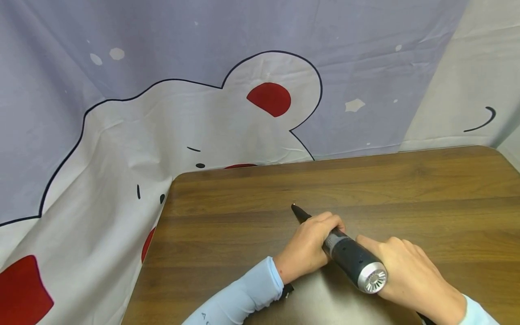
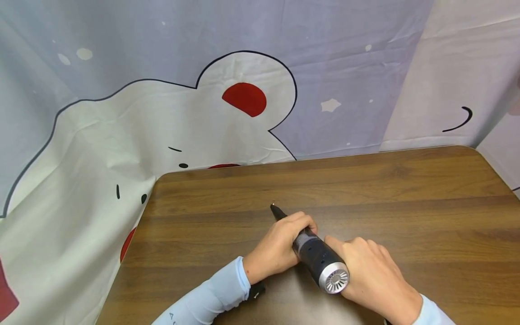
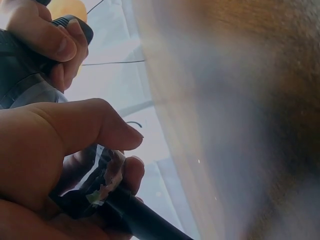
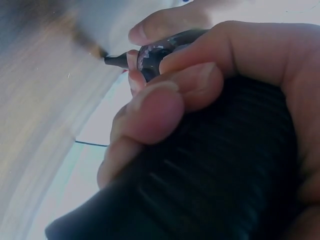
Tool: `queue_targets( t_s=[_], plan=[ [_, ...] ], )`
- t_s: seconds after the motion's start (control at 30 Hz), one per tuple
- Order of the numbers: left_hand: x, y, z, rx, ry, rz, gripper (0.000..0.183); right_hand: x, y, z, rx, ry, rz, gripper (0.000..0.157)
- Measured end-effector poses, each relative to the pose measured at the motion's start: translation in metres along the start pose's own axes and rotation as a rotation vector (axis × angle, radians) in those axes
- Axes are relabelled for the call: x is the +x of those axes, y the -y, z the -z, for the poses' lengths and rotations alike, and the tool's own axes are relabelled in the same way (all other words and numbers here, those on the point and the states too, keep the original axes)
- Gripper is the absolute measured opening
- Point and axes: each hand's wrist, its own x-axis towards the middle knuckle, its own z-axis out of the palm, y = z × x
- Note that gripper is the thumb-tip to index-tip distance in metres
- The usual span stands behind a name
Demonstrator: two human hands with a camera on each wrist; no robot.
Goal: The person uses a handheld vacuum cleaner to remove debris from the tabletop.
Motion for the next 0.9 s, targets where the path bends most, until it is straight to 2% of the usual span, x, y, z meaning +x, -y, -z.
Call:
queue_targets(
  t_s=[0.9],
  plan=[
    [0.0033, 0.0065, 0.0001, -0.001, 0.012, -0.003, 0.056, 0.0040, -0.0050, -0.0074, 0.023, -0.003, 0.012, 0.040]
  ],
)
